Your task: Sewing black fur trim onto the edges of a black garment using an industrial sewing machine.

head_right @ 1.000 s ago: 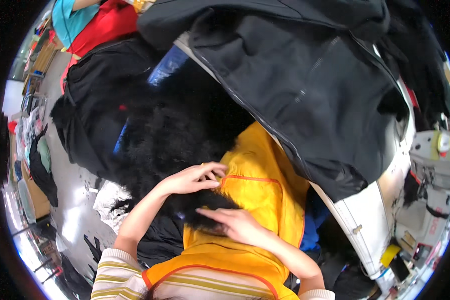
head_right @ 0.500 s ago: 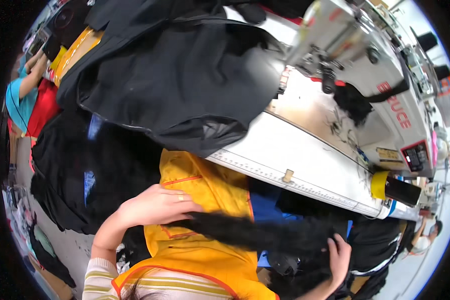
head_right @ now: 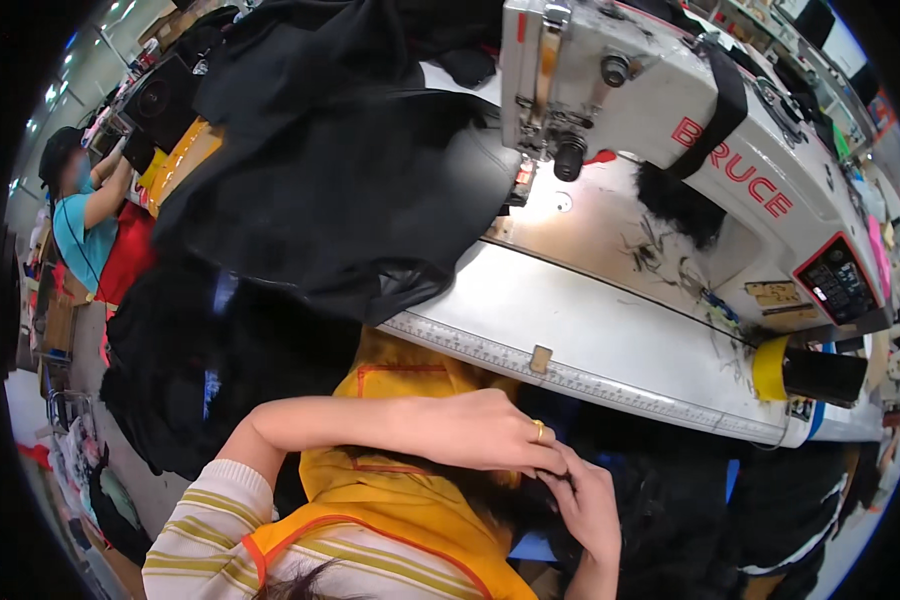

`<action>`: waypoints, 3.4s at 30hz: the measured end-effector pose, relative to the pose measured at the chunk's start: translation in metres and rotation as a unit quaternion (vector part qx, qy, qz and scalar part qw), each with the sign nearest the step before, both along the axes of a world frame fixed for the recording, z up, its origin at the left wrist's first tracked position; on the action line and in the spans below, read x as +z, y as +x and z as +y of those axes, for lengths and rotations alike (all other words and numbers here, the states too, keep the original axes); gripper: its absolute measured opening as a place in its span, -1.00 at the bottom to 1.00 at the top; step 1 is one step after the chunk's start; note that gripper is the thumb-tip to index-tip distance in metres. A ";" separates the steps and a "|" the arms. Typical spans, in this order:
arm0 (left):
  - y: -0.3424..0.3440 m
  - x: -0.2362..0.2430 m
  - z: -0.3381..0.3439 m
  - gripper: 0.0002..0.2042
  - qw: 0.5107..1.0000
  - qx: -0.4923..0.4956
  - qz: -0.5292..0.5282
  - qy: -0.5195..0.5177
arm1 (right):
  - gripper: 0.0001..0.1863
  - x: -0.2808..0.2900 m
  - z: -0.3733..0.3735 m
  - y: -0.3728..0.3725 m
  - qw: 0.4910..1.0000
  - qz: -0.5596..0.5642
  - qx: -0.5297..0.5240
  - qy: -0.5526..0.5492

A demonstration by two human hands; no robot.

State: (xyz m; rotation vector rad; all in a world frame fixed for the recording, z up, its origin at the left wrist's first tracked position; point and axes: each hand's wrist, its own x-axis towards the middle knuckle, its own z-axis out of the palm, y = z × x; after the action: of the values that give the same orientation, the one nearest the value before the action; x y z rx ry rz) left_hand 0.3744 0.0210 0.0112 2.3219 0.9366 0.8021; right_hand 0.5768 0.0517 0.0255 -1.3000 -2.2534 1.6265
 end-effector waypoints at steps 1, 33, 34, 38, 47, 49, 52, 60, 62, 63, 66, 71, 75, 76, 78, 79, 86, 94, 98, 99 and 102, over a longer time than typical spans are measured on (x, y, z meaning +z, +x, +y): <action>-0.006 -0.007 -0.006 -0.78 1.000 0.012 -0.009 -0.022 | -0.72 -0.004 -0.001 0.000 0.998 0.054 0.015 0.025; -0.220 0.039 0.074 -0.81 0.927 0.278 0.250 0.027 | -0.36 -0.009 0.159 -0.190 0.792 0.057 0.332 0.509; -0.212 0.038 0.075 -0.86 0.939 0.271 0.195 0.084 | -0.37 -0.012 0.159 -0.188 0.775 0.090 0.344 0.523; -0.187 0.010 0.098 -0.59 0.913 0.315 0.238 0.096 | -0.42 -0.016 0.164 -0.177 0.753 0.081 0.380 0.530; -0.210 -0.013 0.186 -0.65 0.959 0.250 0.127 -0.028 | -0.54 -0.005 0.196 -0.167 0.771 0.007 0.336 0.541; -0.207 0.001 0.183 -0.82 0.972 0.222 0.069 -0.027 | -0.62 -0.008 0.194 -0.165 0.785 0.033 0.314 0.533; -0.195 0.015 0.151 -0.87 0.952 0.253 0.115 0.130 | -0.65 -0.013 0.192 -0.159 0.875 0.059 0.255 0.406; -0.170 -0.002 0.118 -0.80 0.905 0.220 0.277 0.237 | -0.59 -0.011 0.196 -0.131 0.652 0.045 0.273 0.706; -0.171 -0.006 0.126 -0.83 0.902 0.206 0.253 0.283 | -0.63 -0.017 0.192 -0.138 0.675 0.037 0.308 0.669; -0.171 -0.007 0.129 -0.84 0.924 0.217 0.193 0.251 | -0.64 -0.021 0.189 -0.143 0.735 0.030 0.263 0.624; -0.171 -0.006 0.132 -0.83 0.942 0.255 0.082 0.200 | -0.62 -0.030 0.188 -0.156 0.844 0.026 0.187 0.502; -0.169 -0.007 0.126 -0.81 0.939 0.265 0.096 0.199 | -0.59 -0.032 0.187 -0.161 0.776 0.037 0.196 0.599; -0.165 -0.008 0.125 -0.77 0.925 0.275 0.165 0.205 | -0.62 -0.030 0.182 -0.162 0.784 0.033 0.179 0.594; -0.165 -0.008 0.124 -0.77 0.920 0.260 0.184 0.228 | -0.62 -0.029 0.181 -0.162 0.784 0.032 0.180 0.593; -0.165 -0.008 0.124 -0.77 0.910 0.257 0.187 0.268 | -0.63 -0.028 0.180 -0.163 0.795 0.025 0.173 0.581; -0.165 -0.008 0.124 -0.78 0.901 0.251 0.187 0.301 | -0.62 -0.028 0.180 -0.164 0.814 0.033 0.156 0.559; -0.168 -0.010 0.128 -0.87 0.927 0.227 0.138 0.264 | -0.64 -0.025 0.177 -0.168 0.815 0.059 0.147 0.557; -0.175 -0.010 0.129 -0.87 0.918 0.204 0.158 0.301 | -0.69 -0.030 0.191 -0.165 0.741 0.101 0.237 0.620; -0.182 -0.011 0.141 -0.85 0.925 0.231 0.132 0.270 | -0.76 -0.037 0.205 -0.175 0.806 0.169 0.154 0.546; -0.184 -0.012 0.143 -0.85 0.921 0.234 0.156 0.271 | -0.76 -0.038 0.207 -0.177 0.837 0.150 0.142 0.506; -0.187 -0.013 0.141 -0.84 0.926 0.207 0.150 0.279 | -0.77 -0.037 0.205 -0.178 0.859 0.156 0.122 0.472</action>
State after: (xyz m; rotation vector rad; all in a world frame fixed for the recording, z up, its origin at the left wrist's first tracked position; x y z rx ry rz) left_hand 0.1871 0.1624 -0.0021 2.8365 1.5334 0.9980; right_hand 0.3987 0.2571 -0.0119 -0.4674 -2.4828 0.4804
